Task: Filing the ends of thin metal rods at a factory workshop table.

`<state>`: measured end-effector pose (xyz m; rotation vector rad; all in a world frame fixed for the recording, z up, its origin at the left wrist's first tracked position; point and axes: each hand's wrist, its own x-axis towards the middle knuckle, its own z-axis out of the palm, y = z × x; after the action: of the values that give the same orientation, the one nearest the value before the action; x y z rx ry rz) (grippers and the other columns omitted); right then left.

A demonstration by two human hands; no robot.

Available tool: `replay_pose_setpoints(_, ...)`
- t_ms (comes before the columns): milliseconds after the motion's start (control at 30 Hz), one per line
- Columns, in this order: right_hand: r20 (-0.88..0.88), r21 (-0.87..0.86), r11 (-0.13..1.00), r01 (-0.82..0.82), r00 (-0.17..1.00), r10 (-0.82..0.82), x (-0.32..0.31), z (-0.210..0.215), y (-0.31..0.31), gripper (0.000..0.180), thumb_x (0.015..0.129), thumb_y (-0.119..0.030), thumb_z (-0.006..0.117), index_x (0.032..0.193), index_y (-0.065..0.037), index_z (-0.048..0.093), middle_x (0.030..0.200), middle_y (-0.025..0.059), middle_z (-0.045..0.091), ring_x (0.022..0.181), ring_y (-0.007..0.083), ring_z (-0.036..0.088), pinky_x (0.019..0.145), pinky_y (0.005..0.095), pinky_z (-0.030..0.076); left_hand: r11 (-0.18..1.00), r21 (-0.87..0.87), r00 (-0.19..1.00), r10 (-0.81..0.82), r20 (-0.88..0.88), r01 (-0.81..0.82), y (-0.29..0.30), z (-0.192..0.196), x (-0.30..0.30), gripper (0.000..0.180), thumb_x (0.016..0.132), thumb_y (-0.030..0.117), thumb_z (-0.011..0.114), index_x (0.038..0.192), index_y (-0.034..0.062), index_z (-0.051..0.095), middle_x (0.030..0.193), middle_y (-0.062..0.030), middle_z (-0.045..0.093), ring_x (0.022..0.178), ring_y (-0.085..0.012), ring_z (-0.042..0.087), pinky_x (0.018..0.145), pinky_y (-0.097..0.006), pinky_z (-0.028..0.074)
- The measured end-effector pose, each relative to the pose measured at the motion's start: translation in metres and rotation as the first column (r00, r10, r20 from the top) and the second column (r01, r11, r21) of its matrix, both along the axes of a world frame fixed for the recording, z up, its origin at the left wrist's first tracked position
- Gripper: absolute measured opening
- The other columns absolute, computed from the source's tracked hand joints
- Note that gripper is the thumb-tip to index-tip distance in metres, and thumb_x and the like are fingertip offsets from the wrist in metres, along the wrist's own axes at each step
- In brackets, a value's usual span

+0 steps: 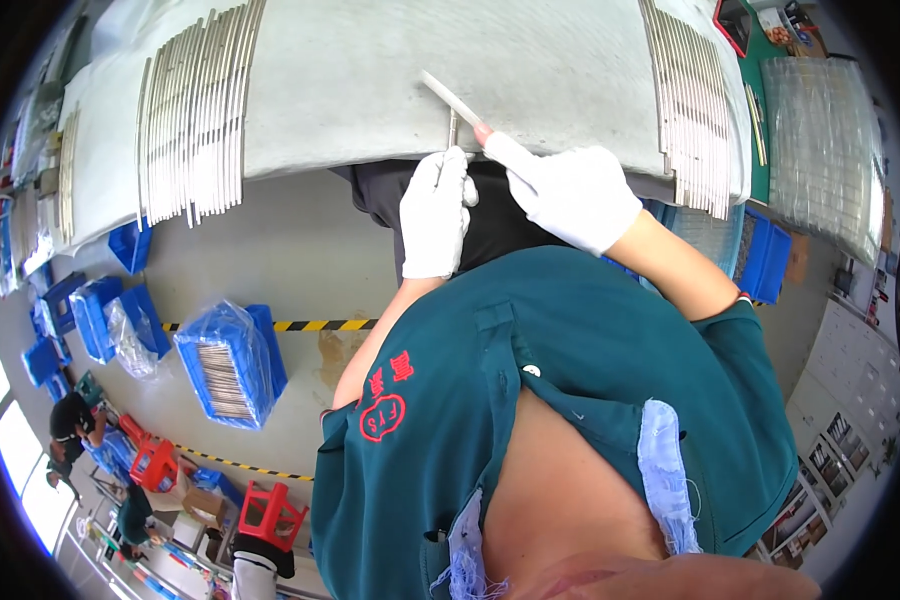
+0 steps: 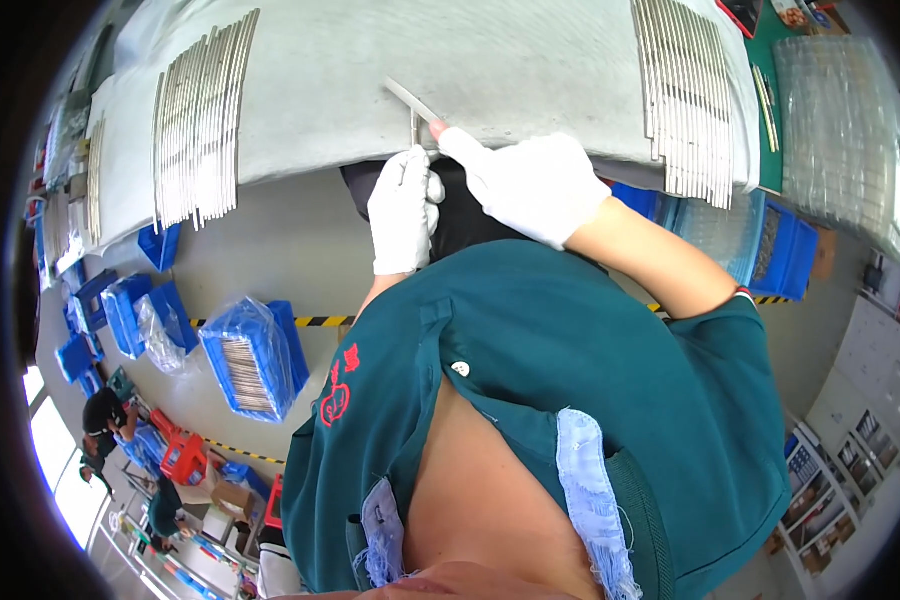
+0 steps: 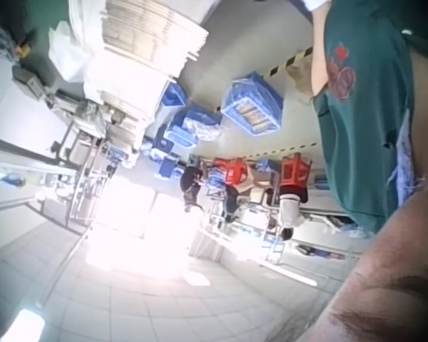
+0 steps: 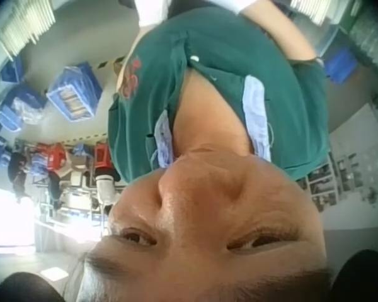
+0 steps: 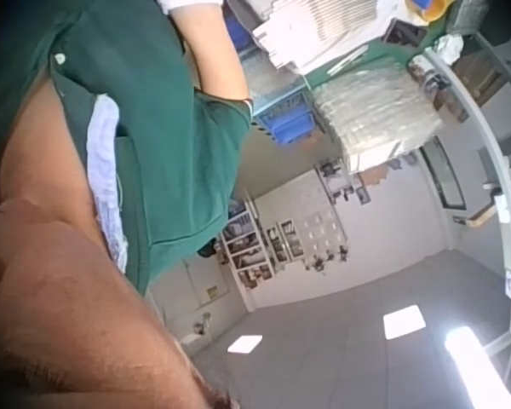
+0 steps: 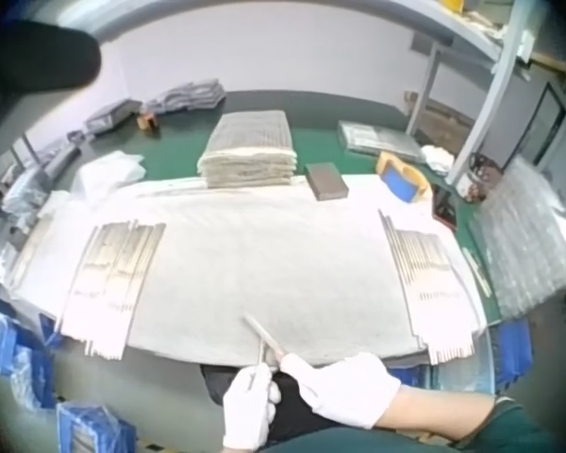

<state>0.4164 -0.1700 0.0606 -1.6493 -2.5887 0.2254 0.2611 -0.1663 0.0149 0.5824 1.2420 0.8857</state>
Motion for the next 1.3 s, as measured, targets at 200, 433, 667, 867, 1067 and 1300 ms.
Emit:
replay_pose_setpoints(200,-0.142,0.176,0.983,0.057,0.989,-0.032,0.010,-0.015,0.016,0.045,0.081,-0.014,0.053,0.126,-0.015,0.048,0.051,0.0075,0.052,0.042,0.0216,0.053,0.041,0.0327,0.042,0.998,-0.023,0.998,-0.054,-0.023,0.053,0.000,-0.002,-0.002,0.018,0.091,0.021,0.051,0.093,0.0045,0.058,0.060,0.0029,0.048,0.043,-0.0020,0.032,0.040,-0.019,0.024)
replay_pose_setpoints(433,-0.072,-0.014,1.000,0.028,0.997,-0.029,-0.001,-0.008,0.007,0.049,0.081,-0.015,0.053,0.130,-0.017,0.044,0.049,0.0046,0.051,0.041,0.0219,0.051,0.041,0.0325,0.042,1.000,0.007,0.999,-0.022,-0.028,0.022,-0.001,-0.005,-0.003,0.018,0.092,0.020,0.050,0.093,0.0037,0.058,0.060,0.0025,0.048,0.043,-0.0021,0.031,0.040,-0.019,0.024)
replay_pose_setpoints(667,-0.172,0.037,0.990,0.139,0.976,-0.131,0.006,-0.003,0.023,0.049,0.085,-0.018,0.050,0.133,-0.020,0.041,0.054,0.0067,0.055,0.047,0.0236,0.055,0.048,0.0337,0.046,0.995,0.038,0.995,-0.091,0.028,0.090,0.006,0.000,-0.007,0.021,0.093,0.019,0.048,0.097,0.0023,0.059,0.059,0.0024,0.048,0.040,-0.0012,0.028,0.037,-0.019,0.022)
replay_pose_setpoints(867,-0.639,-0.759,0.625,-0.183,0.395,-0.661,0.006,0.028,0.024,0.036,0.087,-0.025,0.053,0.119,-0.009,0.055,0.076,-0.0005,0.059,0.054,0.0050,0.044,0.051,0.0206,0.040,0.815,0.048,0.757,-0.513,-0.406,0.578,0.014,0.044,-0.029,0.015,0.088,0.011,0.051,0.097,0.0037,0.060,0.068,-0.0026,0.056,0.057,-0.0124,0.052,0.057,-0.025,0.043)
replay_pose_setpoints(1067,-0.781,-0.619,0.776,-0.122,0.194,-0.593,0.024,0.068,0.025,0.024,0.087,-0.029,0.055,0.090,-0.007,0.064,0.064,0.0006,0.056,0.049,0.0045,0.045,0.045,0.0204,0.036,0.760,0.151,0.718,-0.501,-0.482,0.632,0.026,0.062,-0.035,0.020,0.091,0.012,0.049,0.103,-0.0009,0.058,0.074,-0.0023,0.061,0.057,-0.0025,0.046,0.052,-0.017,0.038)
replay_pose_setpoints(1300,-0.889,0.207,0.865,0.458,0.456,-0.028,0.086,0.073,0.013,0.018,0.085,-0.022,0.062,0.097,-0.008,0.062,0.081,0.0040,0.064,0.054,0.0093,0.053,0.047,0.0226,0.042,0.553,0.513,0.368,0.358,-0.858,0.657,0.071,0.041,-0.084,0.034,0.086,0.008,0.055,0.118,-0.0020,0.050,0.119,-0.0160,0.050,0.108,-0.0284,0.050,0.089,-0.034,0.043)
